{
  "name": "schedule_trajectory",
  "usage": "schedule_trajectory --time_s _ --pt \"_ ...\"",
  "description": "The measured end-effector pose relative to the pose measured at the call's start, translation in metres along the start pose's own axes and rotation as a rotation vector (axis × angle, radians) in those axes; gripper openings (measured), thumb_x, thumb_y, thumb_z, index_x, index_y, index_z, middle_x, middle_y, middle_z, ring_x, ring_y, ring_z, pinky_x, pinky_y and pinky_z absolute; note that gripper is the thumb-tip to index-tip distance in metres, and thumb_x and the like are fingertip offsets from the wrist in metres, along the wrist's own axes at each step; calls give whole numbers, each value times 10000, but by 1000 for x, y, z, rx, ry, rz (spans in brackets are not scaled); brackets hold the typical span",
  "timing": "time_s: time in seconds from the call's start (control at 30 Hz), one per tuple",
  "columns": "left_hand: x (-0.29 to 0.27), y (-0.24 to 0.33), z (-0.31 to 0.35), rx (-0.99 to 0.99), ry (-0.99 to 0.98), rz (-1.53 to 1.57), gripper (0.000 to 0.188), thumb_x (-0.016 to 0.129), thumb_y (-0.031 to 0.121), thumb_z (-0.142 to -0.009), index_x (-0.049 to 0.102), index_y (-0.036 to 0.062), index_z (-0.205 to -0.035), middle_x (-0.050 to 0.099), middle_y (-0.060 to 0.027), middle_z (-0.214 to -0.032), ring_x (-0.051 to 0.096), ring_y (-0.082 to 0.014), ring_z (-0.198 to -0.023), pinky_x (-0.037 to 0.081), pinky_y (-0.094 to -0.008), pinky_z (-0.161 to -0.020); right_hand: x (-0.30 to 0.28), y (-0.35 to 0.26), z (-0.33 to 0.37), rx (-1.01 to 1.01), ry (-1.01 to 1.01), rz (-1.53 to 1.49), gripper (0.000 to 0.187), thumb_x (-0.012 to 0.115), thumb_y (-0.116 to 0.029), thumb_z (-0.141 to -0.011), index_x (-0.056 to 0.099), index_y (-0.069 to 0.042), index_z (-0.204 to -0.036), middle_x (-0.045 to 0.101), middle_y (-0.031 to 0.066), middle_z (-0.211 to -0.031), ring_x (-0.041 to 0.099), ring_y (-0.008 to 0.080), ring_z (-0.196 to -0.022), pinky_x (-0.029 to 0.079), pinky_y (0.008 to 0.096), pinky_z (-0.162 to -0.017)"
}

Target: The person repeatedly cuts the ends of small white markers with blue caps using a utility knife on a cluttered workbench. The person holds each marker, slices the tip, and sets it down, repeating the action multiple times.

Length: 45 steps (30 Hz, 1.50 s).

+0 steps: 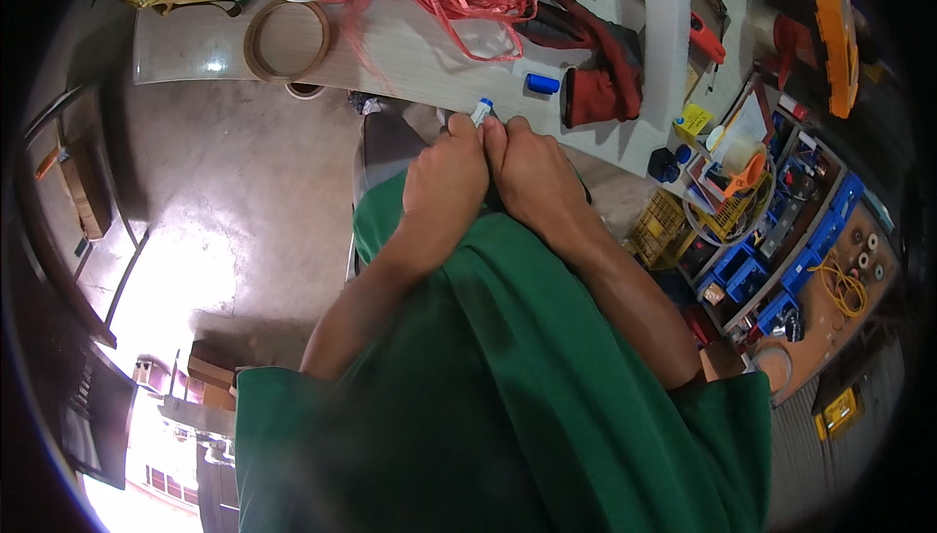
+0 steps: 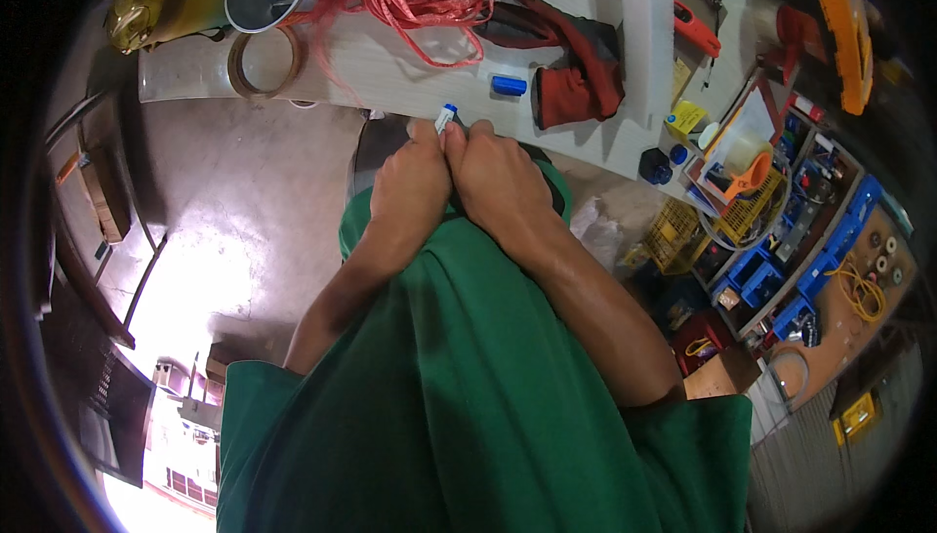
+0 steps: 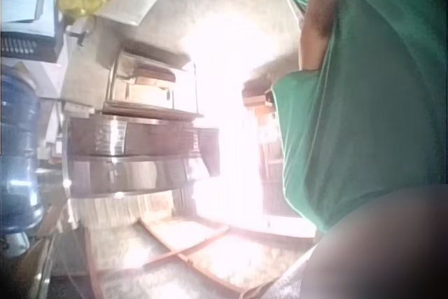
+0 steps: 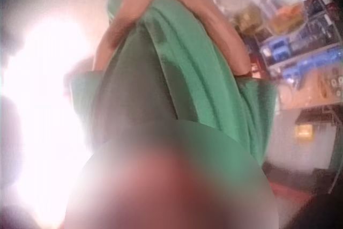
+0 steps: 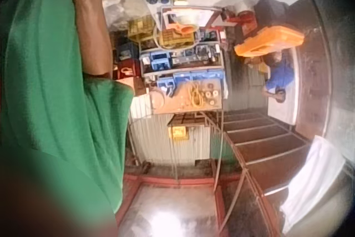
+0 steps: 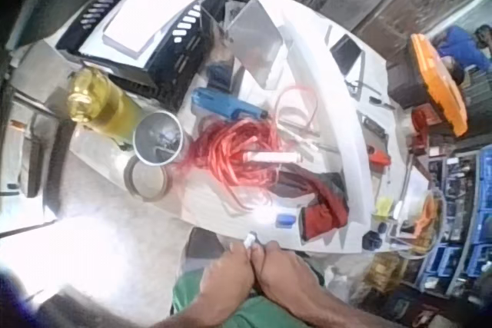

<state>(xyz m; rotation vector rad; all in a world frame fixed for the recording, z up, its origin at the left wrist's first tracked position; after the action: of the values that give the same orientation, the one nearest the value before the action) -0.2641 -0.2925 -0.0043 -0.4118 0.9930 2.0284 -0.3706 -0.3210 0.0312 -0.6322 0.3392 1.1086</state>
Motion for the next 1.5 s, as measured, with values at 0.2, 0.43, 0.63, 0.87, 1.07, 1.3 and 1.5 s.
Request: schedule_trajectory --time_s 0.2,0.43,0.63,0.87,1.07,1.3,1.5 --pt "1 -3 -1 29 -24 56 323 458 330 -1097 493 15 -1038 720 -243 -851 738 -449 -780 604 -528 -679 2 -3 3 51 89 10 580 377 -441 -1122 610 83 -1039 672 392 -878 645 590 -879 494 640 -802" --pt "2 -3 -5 69 -37 80 362 447 365 -1099 497 14 -1026 722 -227 -842 753 -429 -765 625 -506 -663 7 -4 6 137 102 90 605 348 -456 -1116 621 83 -1080 702 375 -953 680 561 -935 525 628 -868" --pt "4 -7 -6 93 -100 151 301 462 292 -1086 509 -3 -1053 730 -247 -897 754 -438 -833 620 -517 -724 6 -11 9 190 134 151 606 350 -453 -1118 620 89 -1091 703 376 -974 678 564 -953 526 622 -882" --pt "0 -8 -8 133 -180 254 259 463 239 -1071 518 -14 -1061 734 -264 -933 751 -445 -887 612 -525 -775 10 -12 11 266 151 182 627 343 -467 -1119 613 99 -1135 697 385 -1015 670 563 -1001 516 621 -913" --pt "-2 -11 -10 165 -198 305 280 449 245 -1074 532 -22 -1053 736 -279 -942 748 -453 -896 610 -533 -788 8 -23 13 290 182 212 631 334 -468 -1123 605 102 -1142 692 389 -1028 667 566 -1002 515 622 -906" --pt "1 -12 -10 234 -174 307 302 458 257 -1078 549 -27 -1035 738 -280 -891 747 -467 -864 612 -542 -751 17 -5 5 267 216 219 517 392 -388 -1115 603 84 -1125 689 378 -1026 670 562 -973 524 615 -893" --pt "10 -32 8 227 -252 412 381 481 331 -1099 538 -38 -1023 703 -314 -816 703 -524 -780 565 -607 -694 -55 -42 61 278 322 395 367 440 -254 -1078 613 41 -1211 698 296 -1056 685 514 -970 543 578 -864"
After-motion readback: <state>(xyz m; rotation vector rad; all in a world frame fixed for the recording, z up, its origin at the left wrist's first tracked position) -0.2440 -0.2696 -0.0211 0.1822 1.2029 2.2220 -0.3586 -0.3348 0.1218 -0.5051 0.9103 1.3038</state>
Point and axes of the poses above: each hand's wrist, its own z-axis away from the middle knuckle, its own x-axis out of the palm, y = z × x, the point moved 9 cm from there along -z, towards the middle knuckle
